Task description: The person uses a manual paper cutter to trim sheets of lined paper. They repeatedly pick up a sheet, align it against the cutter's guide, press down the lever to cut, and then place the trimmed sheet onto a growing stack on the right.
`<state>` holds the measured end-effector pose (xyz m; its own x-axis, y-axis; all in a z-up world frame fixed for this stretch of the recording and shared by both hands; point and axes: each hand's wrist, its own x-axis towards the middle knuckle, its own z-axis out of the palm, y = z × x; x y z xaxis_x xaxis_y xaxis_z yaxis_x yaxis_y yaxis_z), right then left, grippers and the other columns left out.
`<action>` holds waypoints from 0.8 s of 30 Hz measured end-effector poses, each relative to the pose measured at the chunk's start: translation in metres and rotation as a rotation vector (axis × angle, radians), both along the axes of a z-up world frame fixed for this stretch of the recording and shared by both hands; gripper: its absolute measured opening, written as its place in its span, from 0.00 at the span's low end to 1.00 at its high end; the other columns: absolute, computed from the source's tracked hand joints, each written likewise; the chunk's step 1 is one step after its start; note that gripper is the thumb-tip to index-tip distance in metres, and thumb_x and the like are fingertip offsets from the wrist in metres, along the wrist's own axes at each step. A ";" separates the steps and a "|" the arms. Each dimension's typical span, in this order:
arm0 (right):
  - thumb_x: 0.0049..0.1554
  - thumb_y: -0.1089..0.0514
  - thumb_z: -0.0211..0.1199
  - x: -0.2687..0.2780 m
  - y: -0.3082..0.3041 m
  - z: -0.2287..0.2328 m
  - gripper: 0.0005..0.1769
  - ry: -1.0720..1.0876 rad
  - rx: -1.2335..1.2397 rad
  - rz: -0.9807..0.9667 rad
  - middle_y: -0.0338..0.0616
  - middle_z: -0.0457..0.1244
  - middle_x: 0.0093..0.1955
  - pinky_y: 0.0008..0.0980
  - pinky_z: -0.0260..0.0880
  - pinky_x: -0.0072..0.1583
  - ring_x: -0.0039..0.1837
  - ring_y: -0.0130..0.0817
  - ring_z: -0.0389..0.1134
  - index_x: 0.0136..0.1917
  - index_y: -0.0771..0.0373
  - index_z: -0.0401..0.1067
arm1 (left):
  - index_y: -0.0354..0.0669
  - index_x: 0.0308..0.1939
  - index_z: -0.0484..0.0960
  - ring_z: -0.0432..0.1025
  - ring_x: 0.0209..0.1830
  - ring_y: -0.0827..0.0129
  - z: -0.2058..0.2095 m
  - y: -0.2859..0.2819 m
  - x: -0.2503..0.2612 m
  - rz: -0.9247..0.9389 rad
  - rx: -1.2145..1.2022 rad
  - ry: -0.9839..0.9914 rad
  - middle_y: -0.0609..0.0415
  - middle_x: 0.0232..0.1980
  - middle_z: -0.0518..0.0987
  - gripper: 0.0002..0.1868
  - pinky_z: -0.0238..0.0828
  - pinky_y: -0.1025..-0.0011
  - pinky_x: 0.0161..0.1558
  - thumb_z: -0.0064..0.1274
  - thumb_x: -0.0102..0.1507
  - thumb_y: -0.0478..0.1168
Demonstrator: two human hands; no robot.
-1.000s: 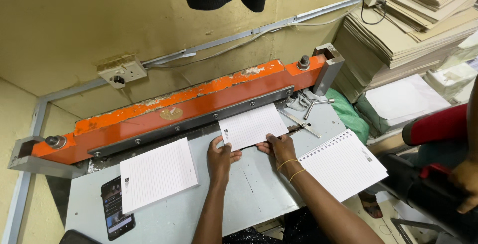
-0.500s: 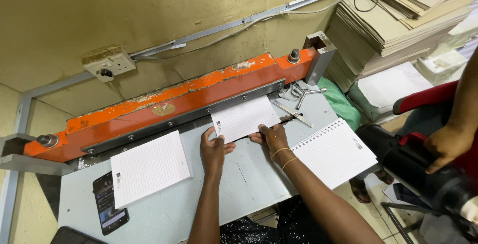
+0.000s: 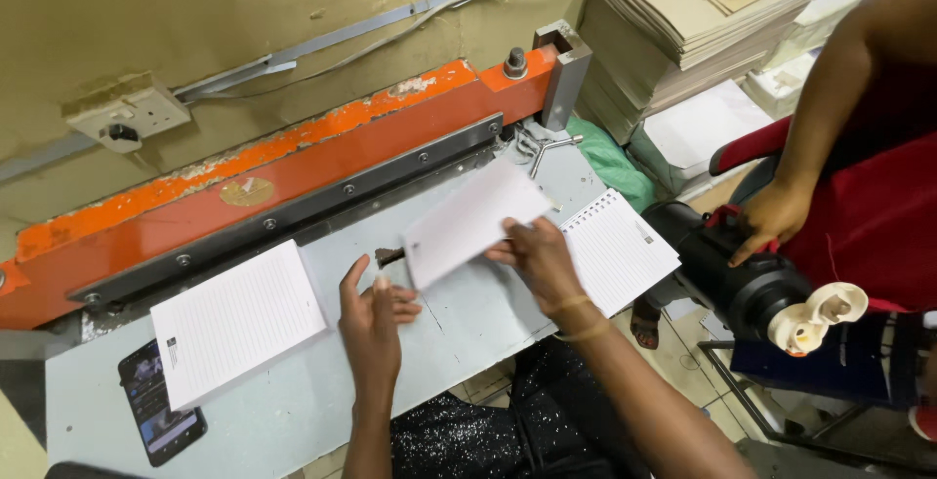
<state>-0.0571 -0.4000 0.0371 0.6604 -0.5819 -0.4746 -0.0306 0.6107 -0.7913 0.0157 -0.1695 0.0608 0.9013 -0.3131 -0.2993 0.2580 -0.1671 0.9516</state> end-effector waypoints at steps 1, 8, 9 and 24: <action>0.66 0.49 0.62 -0.030 0.004 0.039 0.19 0.140 -0.265 0.009 0.57 0.70 0.47 0.36 0.81 0.52 0.50 0.49 0.80 0.55 0.69 0.65 | 0.42 0.76 0.67 0.85 0.45 0.54 -0.011 0.022 -0.006 0.039 0.153 -0.235 0.38 0.46 0.86 0.30 0.86 0.55 0.51 0.45 0.72 0.51; 0.40 0.67 0.69 -0.185 -0.034 0.005 0.42 0.435 -2.156 0.192 0.36 0.74 0.70 0.34 0.75 0.58 0.60 0.34 0.77 0.70 0.53 0.79 | 0.47 0.51 0.89 0.76 0.52 0.54 -0.030 0.166 0.041 -0.043 0.747 -1.249 0.53 0.51 0.84 0.06 0.69 0.57 0.56 0.61 0.72 0.40; 0.40 0.67 0.69 -0.192 -0.039 -0.015 0.42 0.375 -2.146 0.206 0.36 0.74 0.70 0.34 0.75 0.58 0.60 0.34 0.77 0.70 0.53 0.79 | 0.47 0.51 0.89 0.76 0.52 0.54 -0.035 0.172 0.045 -0.015 0.794 -1.246 0.53 0.51 0.84 0.06 0.69 0.57 0.56 0.61 0.72 0.40; 0.62 0.46 0.61 -0.039 0.073 0.052 0.23 0.062 -1.243 0.723 0.44 0.76 0.63 0.37 0.84 0.61 0.58 0.39 0.80 0.67 0.55 0.79 | 0.40 0.45 0.84 0.78 0.44 0.63 -0.052 0.181 0.064 -0.105 0.701 -1.432 0.52 0.44 0.82 0.03 0.79 0.67 0.45 0.63 0.70 0.30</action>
